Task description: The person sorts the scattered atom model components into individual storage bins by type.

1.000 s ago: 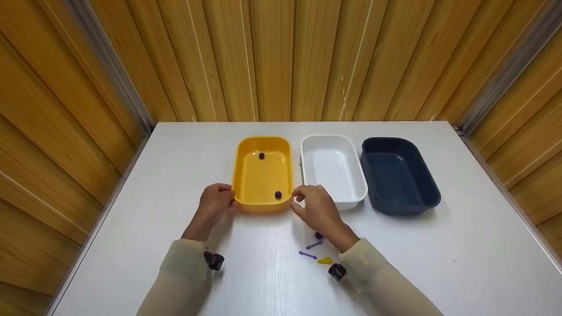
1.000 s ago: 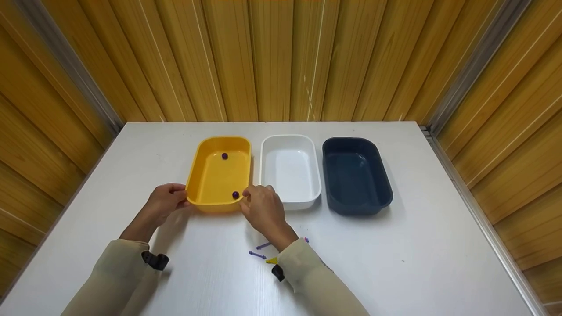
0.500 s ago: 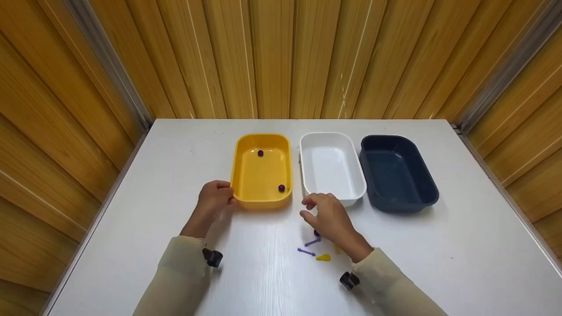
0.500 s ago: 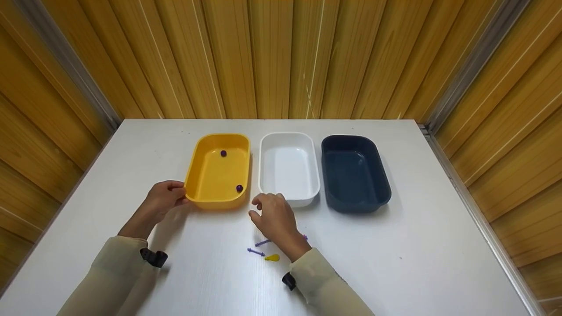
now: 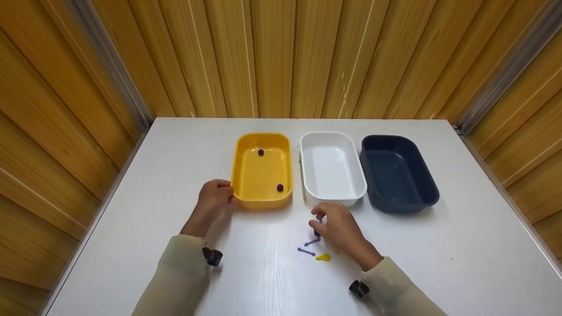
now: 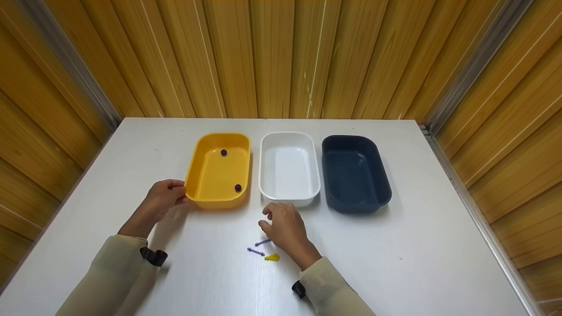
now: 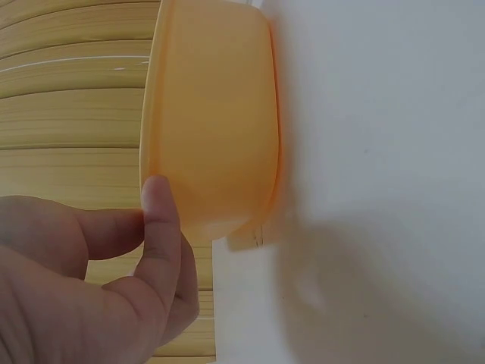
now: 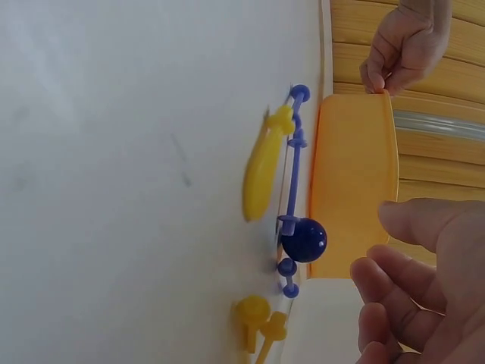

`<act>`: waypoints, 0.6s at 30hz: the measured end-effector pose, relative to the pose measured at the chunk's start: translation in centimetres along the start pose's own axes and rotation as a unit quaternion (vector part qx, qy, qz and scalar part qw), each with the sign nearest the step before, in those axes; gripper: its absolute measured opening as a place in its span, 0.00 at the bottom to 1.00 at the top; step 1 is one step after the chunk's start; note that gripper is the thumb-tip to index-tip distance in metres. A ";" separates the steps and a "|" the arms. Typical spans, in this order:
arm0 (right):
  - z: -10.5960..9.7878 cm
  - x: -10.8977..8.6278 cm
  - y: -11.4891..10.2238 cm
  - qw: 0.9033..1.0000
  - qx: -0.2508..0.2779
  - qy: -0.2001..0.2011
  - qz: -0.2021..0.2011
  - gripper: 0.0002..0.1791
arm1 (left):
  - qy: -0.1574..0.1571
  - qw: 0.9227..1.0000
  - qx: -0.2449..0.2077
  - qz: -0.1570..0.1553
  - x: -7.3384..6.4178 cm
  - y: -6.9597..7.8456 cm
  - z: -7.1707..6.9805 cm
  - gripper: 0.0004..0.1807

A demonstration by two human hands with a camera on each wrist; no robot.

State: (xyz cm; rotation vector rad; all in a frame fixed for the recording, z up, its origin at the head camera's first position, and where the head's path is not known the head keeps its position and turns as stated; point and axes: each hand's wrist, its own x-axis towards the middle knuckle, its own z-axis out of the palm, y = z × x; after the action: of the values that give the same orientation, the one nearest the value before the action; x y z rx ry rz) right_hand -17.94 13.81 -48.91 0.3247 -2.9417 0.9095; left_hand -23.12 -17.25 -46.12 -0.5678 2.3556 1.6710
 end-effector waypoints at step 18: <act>0.1 -1.5 1.4 0.999 -0.007 -0.030 0.024 0.08 | 0.002 1.000 -0.014 0.002 0.1 -0.1 0.1 0.18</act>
State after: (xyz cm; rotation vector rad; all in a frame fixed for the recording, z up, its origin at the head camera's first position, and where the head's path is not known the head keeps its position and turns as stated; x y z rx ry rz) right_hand -16.78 15.21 -49.90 0.2877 -3.0211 0.9012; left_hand -23.14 -17.17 -46.27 -0.5719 2.3401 1.7094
